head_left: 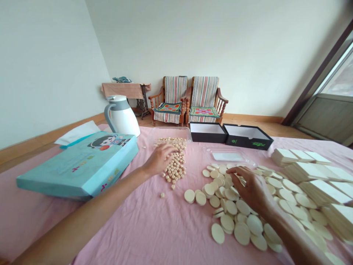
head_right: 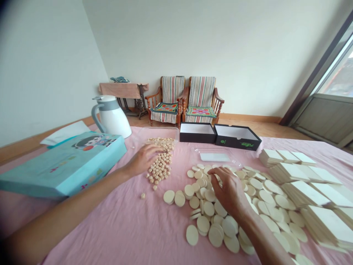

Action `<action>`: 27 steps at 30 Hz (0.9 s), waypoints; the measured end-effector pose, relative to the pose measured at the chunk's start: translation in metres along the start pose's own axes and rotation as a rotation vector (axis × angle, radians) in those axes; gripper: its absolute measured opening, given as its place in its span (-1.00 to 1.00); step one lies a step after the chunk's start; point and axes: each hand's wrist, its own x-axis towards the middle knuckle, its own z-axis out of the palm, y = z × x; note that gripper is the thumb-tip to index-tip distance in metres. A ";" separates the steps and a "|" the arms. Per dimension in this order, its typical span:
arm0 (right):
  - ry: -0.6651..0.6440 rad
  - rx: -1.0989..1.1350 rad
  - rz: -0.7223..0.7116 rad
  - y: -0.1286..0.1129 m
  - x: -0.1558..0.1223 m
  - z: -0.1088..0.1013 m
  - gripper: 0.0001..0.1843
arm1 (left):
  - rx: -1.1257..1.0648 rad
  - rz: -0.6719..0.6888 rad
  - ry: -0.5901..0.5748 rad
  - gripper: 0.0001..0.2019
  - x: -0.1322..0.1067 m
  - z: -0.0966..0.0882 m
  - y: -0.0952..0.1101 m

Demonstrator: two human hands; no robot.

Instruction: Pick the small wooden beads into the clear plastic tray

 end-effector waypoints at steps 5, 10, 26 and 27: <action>-0.012 -0.005 0.003 -0.002 -0.001 0.000 -0.79 | 0.414 -0.315 0.095 -0.64 0.000 -0.019 -0.052; -0.049 -0.020 0.013 -0.002 -0.001 0.002 -0.78 | 0.545 -0.325 -0.012 -0.70 0.009 -0.026 -0.069; -0.095 0.022 -0.086 -0.009 -0.002 -0.001 -0.76 | 0.602 -0.403 -0.293 -0.73 0.002 -0.034 0.026; -0.095 0.022 -0.087 -0.010 -0.002 -0.001 -0.77 | 0.606 -0.430 -0.297 -0.74 0.000 -0.035 0.035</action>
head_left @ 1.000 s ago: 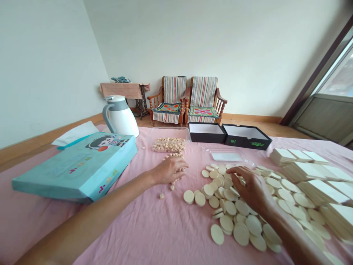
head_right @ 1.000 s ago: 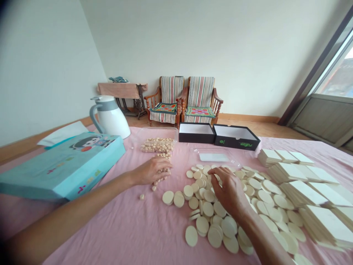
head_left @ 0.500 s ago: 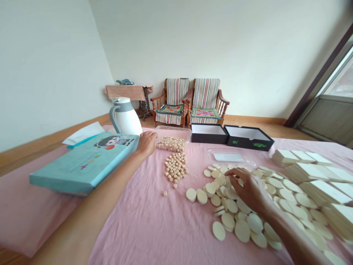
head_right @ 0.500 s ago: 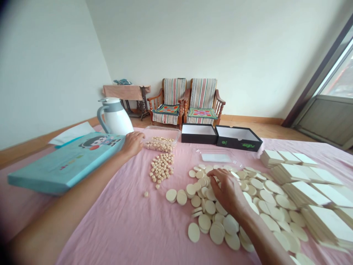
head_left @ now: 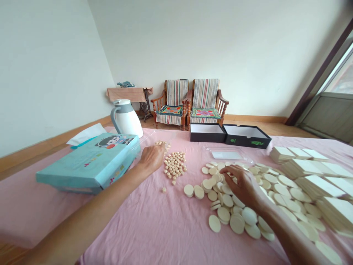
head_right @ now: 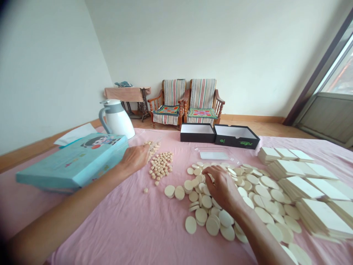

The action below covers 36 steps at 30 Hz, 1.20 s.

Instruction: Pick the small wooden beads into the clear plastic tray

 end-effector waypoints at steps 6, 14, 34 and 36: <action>0.010 -0.008 -0.015 -0.002 0.000 0.000 -0.77 | -0.053 0.006 0.040 -0.75 -0.036 -0.016 0.012; 0.128 0.077 0.042 -0.006 0.000 -0.002 -0.77 | -0.423 0.151 0.535 -0.77 -0.080 0.003 -0.038; -0.453 -0.099 -0.083 -0.075 0.101 0.091 -0.79 | -0.646 -0.012 0.629 -0.60 -0.094 0.042 -0.063; -0.440 -0.127 -0.065 -0.072 0.101 0.097 -0.78 | -0.686 -0.041 0.641 -0.55 -0.093 0.044 -0.062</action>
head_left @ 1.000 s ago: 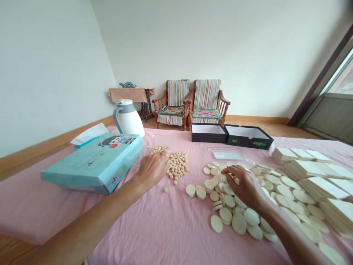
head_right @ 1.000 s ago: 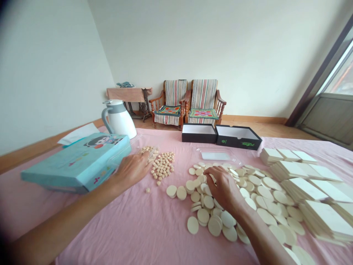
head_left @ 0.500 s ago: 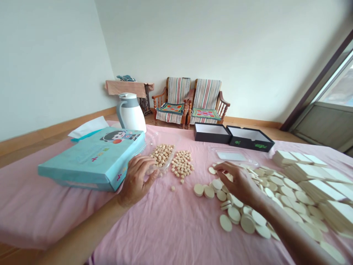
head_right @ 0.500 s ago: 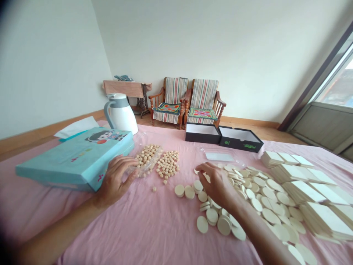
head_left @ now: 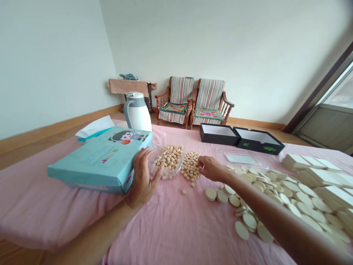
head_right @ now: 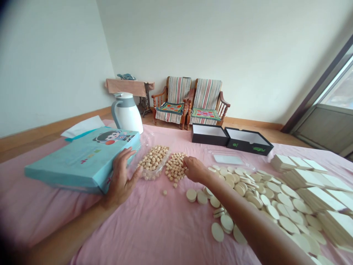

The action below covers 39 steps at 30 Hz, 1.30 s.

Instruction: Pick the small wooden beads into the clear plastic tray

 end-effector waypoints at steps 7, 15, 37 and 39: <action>0.100 0.029 0.089 0.003 0.000 -0.009 -0.82 | -0.180 -0.138 0.060 -0.53 -0.002 0.006 -0.002; 0.310 0.496 -0.092 -0.063 0.035 -0.050 -0.93 | -0.346 -0.320 0.044 -0.53 -0.003 0.011 -0.008; 0.042 -0.109 0.115 0.031 0.062 0.004 -0.77 | -0.031 0.114 -0.154 -0.78 0.007 -0.005 -0.003; 0.055 -0.109 0.110 0.032 0.061 0.004 -0.81 | -0.035 0.111 -0.155 -0.78 0.007 -0.005 -0.003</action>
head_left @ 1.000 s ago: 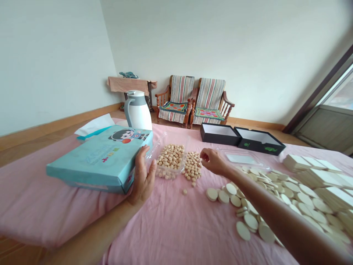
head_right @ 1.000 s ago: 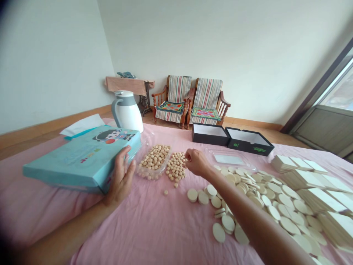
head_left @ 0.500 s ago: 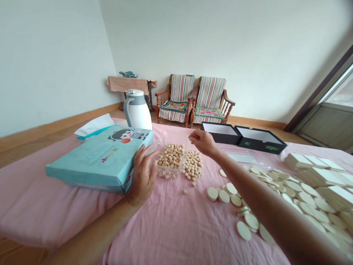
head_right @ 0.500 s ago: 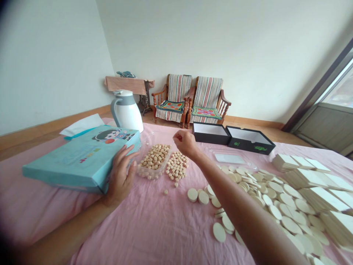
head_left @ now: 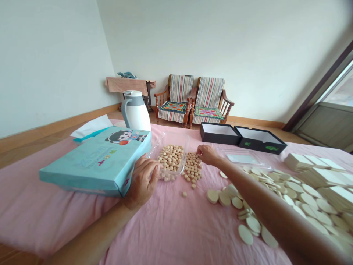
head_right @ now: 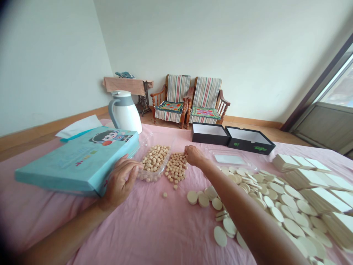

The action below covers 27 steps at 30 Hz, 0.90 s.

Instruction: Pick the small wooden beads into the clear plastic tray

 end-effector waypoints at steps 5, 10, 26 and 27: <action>0.120 0.033 0.047 -0.004 -0.002 -0.013 -0.84 | 0.006 -0.001 -0.003 -0.79 0.000 0.000 0.001; 0.371 0.392 -0.083 -0.046 -0.004 -0.046 -0.94 | 0.014 -0.006 -0.004 -0.78 0.000 0.000 0.001; 0.026 0.014 -0.046 -0.006 0.013 -0.011 -0.65 | 0.023 -0.004 -0.008 -0.79 0.000 0.000 0.000; 0.014 0.008 -0.054 -0.004 0.012 -0.006 -0.67 | 0.023 -0.004 -0.010 -0.79 0.000 0.000 0.000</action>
